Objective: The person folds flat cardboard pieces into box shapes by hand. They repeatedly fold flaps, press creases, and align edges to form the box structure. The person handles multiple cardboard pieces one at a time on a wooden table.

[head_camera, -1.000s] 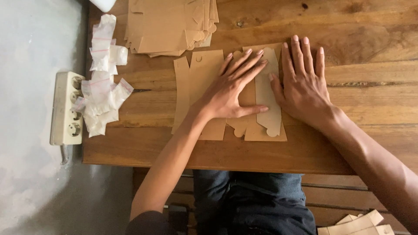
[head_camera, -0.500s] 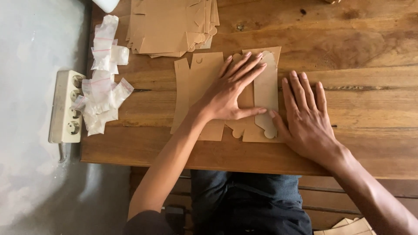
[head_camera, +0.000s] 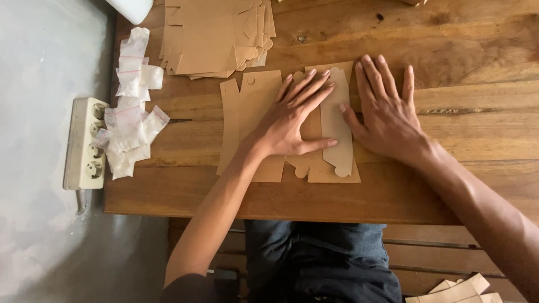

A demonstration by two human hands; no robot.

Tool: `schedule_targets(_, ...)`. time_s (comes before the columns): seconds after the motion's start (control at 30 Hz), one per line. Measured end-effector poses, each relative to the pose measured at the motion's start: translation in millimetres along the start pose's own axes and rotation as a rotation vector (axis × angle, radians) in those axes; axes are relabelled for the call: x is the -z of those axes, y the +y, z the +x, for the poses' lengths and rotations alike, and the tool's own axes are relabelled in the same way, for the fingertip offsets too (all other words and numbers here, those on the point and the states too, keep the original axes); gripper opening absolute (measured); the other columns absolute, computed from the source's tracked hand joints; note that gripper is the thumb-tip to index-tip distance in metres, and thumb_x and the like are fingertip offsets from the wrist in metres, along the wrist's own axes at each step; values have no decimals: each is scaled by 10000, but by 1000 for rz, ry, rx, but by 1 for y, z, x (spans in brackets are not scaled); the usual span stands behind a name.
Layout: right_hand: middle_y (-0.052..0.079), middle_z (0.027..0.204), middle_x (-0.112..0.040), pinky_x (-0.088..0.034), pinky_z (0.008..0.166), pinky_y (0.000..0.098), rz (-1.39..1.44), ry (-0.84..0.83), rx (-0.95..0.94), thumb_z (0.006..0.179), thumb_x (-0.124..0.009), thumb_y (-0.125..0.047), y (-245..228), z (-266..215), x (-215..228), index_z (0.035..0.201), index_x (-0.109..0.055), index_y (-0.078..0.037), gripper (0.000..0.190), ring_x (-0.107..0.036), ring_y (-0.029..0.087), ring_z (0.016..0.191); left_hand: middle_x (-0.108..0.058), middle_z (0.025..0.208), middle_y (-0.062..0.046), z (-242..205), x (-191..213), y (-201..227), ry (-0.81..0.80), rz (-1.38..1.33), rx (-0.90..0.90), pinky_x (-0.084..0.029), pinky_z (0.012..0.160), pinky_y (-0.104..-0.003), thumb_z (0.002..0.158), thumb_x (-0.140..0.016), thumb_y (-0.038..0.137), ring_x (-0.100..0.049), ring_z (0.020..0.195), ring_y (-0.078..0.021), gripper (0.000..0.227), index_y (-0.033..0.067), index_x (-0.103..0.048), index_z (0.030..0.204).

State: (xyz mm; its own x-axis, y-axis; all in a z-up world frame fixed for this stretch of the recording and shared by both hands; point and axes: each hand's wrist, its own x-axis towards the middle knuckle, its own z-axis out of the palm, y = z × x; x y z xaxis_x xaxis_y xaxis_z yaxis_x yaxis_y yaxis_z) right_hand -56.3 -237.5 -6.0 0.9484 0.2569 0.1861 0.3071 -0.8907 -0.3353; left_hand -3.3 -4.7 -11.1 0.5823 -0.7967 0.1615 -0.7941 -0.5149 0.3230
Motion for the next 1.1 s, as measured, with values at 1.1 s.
schedule_targets(1.1, 313, 1671, -264, -98, 1265, 610, -99, 98, 80, 1045, -460, -363, -47, -66, 14, 1587, -302, 124, 746, -206, 446, 1569, -128, 1738, -87, -1, 0, -5, -24, 7, -17, 12, 1326, -553, 895, -471, 841, -69, 1628, -277, 1075, 128, -202, 1653)
